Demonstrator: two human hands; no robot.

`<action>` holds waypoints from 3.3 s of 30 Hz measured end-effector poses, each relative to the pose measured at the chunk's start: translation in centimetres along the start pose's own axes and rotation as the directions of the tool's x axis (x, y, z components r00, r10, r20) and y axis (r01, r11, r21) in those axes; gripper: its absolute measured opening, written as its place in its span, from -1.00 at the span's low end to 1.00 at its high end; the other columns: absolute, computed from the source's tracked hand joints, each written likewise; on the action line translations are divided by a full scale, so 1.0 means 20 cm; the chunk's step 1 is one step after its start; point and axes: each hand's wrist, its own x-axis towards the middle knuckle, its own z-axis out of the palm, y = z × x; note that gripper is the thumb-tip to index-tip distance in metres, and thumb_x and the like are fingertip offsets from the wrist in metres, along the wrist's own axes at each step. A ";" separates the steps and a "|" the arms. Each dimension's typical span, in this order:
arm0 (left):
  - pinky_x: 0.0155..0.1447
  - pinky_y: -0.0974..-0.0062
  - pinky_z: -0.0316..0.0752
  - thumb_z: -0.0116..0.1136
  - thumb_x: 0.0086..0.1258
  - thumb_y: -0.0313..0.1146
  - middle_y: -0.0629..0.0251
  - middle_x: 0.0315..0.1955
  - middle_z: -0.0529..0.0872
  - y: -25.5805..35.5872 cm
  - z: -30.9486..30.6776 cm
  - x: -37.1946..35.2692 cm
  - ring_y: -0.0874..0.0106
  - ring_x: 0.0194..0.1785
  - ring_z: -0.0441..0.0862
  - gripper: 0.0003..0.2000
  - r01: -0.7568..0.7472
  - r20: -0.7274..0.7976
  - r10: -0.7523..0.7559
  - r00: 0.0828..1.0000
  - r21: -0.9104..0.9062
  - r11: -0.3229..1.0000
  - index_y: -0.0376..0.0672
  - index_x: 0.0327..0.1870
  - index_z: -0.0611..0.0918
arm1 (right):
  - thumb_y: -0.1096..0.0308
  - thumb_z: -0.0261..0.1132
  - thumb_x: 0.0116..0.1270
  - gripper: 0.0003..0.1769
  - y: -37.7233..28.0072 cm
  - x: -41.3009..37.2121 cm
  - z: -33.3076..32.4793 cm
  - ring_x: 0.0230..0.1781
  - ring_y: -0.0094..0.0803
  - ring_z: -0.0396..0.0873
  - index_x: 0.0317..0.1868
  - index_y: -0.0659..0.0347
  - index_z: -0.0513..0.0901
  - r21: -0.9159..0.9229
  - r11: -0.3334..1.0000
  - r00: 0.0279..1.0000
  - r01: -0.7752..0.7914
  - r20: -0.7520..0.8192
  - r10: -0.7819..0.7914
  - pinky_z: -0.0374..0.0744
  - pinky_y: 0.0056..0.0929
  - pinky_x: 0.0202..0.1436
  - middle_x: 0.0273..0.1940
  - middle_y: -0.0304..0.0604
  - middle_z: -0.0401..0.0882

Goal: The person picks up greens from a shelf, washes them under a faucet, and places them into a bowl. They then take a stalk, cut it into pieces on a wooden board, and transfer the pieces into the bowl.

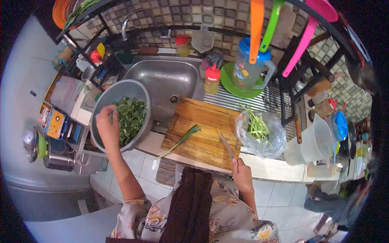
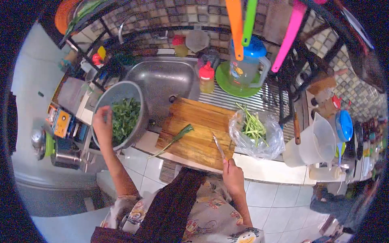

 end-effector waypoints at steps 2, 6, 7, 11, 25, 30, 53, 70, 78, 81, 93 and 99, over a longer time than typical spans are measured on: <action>0.04 0.23 0.36 0.21 0.13 -0.48 0.20 -0.08 0.59 -0.16 -0.02 -0.03 0.16 0.02 0.45 -0.66 0.022 -0.085 0.001 0.996 0.271 0.962 -0.17 -0.03 0.52 | 0.12 -0.04 0.41 -0.63 -0.01 0.02 0.00 -0.48 0.21 0.50 -0.30 0.32 0.45 -0.014 0.999 0.999 0.030 0.012 -0.030 0.42 0.06 -0.43 -0.56 0.23 0.51; 0.19 0.26 0.28 0.20 0.15 -0.46 0.17 0.04 0.54 -0.25 -0.01 -0.14 0.11 0.13 0.38 -0.59 0.023 -0.174 0.039 0.984 0.344 0.939 -0.15 0.08 0.48 | 0.12 -0.04 0.41 -0.62 -0.04 0.03 0.01 -0.48 0.22 0.50 -0.29 0.32 0.45 -0.013 0.999 0.998 0.042 0.039 -0.041 0.43 0.06 -0.42 -0.56 0.23 0.51; 0.17 0.26 0.31 0.20 0.15 -0.46 0.15 0.00 0.56 -0.19 -0.01 -0.17 0.12 0.09 0.42 -0.63 -0.006 -0.151 0.039 0.988 0.214 0.977 -0.16 0.03 0.51 | 0.11 -0.04 0.41 -0.62 -0.04 0.04 0.01 -0.48 0.21 0.50 -0.29 0.32 0.45 -0.016 0.999 0.998 0.041 0.045 -0.041 0.43 0.06 -0.42 -0.55 0.23 0.51; 0.01 0.28 0.42 0.18 0.14 -0.49 0.12 -0.21 0.64 0.11 0.11 -0.34 0.17 -0.11 0.55 -0.78 -0.036 0.048 0.050 0.998 -0.258 0.966 -0.21 -0.15 0.60 | 0.11 -0.03 0.40 -0.63 -0.05 0.06 0.03 -0.48 0.19 0.52 -0.28 0.29 0.46 -0.039 0.999 0.999 0.034 0.038 -0.033 0.45 0.05 -0.42 -0.56 0.22 0.52; -0.12 0.22 0.34 0.15 0.13 -0.37 0.32 -0.29 0.59 0.40 0.71 -0.68 0.28 -0.14 0.51 -0.78 -0.278 0.357 0.322 0.877 -0.171 0.945 -0.06 -0.17 0.57 | 0.14 0.04 0.37 -0.65 -0.03 0.02 0.12 -0.51 0.15 0.51 -0.18 0.31 0.50 -0.006 0.989 0.989 0.149 -0.022 -0.149 0.43 -0.04 -0.47 -0.56 0.21 0.51; -0.01 0.14 0.29 0.13 0.16 -0.37 0.28 -0.21 0.58 0.51 0.70 -0.68 0.21 -0.07 0.49 -0.71 -0.294 0.420 0.382 0.823 -0.262 0.919 0.01 -0.06 0.55 | 0.16 0.01 0.39 -0.67 -0.05 0.03 0.11 -0.51 0.16 0.51 -0.22 0.31 0.48 0.099 0.995 0.999 0.020 -0.028 -0.017 0.40 -0.04 -0.49 -0.57 0.21 0.50; -0.20 0.31 0.37 0.17 0.15 -0.36 0.44 -0.34 0.62 0.62 0.90 -0.75 0.34 -0.23 0.52 -0.93 -0.300 0.208 0.370 0.906 -0.301 0.905 -0.07 -0.37 0.65 | 0.13 0.01 0.37 -0.71 -0.11 0.18 0.24 -0.56 -0.07 0.60 -0.33 0.18 0.43 -0.297 0.943 0.983 0.148 -0.061 -0.174 0.55 -0.14 -0.57 -0.54 -0.01 0.57; -0.16 0.31 0.36 0.15 0.18 -0.37 0.40 -0.33 0.63 0.62 0.92 -0.77 0.33 -0.18 0.52 -0.91 -0.271 0.243 0.351 0.904 -0.310 0.912 -0.10 -0.33 0.65 | 0.09 0.06 0.34 -0.70 -0.05 0.15 0.29 -0.69 -0.17 0.59 -0.37 0.14 0.50 -0.449 0.885 0.948 0.123 -0.211 -0.239 0.57 -0.24 -0.65 -0.67 -0.13 0.55; -0.16 0.31 0.37 0.13 0.21 -0.34 0.40 -0.33 0.63 0.61 0.92 -0.76 0.32 -0.19 0.52 -0.91 -0.274 0.235 0.358 0.904 -0.326 0.905 -0.10 -0.35 0.64 | 0.08 0.07 0.33 -0.71 -0.02 0.09 0.24 -0.70 -0.12 0.58 -0.25 0.13 0.50 -0.453 0.886 0.973 0.101 -0.142 -0.183 0.56 -0.19 -0.65 -0.71 -0.14 0.53; -0.16 0.30 0.37 0.12 0.21 -0.34 0.38 -0.31 0.62 0.61 0.91 -0.76 0.30 -0.20 0.52 -0.90 -0.282 0.247 0.373 0.894 -0.338 0.898 -0.10 -0.34 0.64 | 0.08 0.04 0.35 -0.69 -0.06 0.21 0.27 -0.66 -0.08 0.59 -0.29 0.16 0.49 -0.427 0.898 0.971 0.108 -0.150 -0.188 0.56 -0.14 -0.60 -0.69 -0.10 0.54; -0.05 0.23 0.35 0.13 0.21 -0.33 0.28 -0.22 0.59 0.66 0.91 -0.55 0.24 -0.08 0.47 -0.80 -0.366 0.171 0.405 0.898 -0.221 0.904 -0.10 -0.16 0.61 | 0.07 -0.10 0.42 -0.59 0.02 0.09 0.06 -0.47 0.16 0.55 -0.30 0.26 0.45 -0.129 0.992 0.999 0.017 -0.044 -0.023 0.52 0.05 -0.40 -0.49 0.16 0.56; -0.04 0.28 0.36 0.18 0.19 -0.29 0.28 -0.20 0.62 0.70 0.98 -0.47 0.26 -0.10 0.49 -0.80 -0.468 0.302 0.564 0.769 -0.336 0.817 -0.12 -0.20 0.62 | 0.08 -0.09 0.42 -0.59 0.09 0.03 0.08 -0.45 0.21 0.53 -0.29 0.30 0.44 -0.038 0.999 1.000 -0.012 -0.020 0.011 0.49 0.09 -0.36 -0.43 0.21 0.55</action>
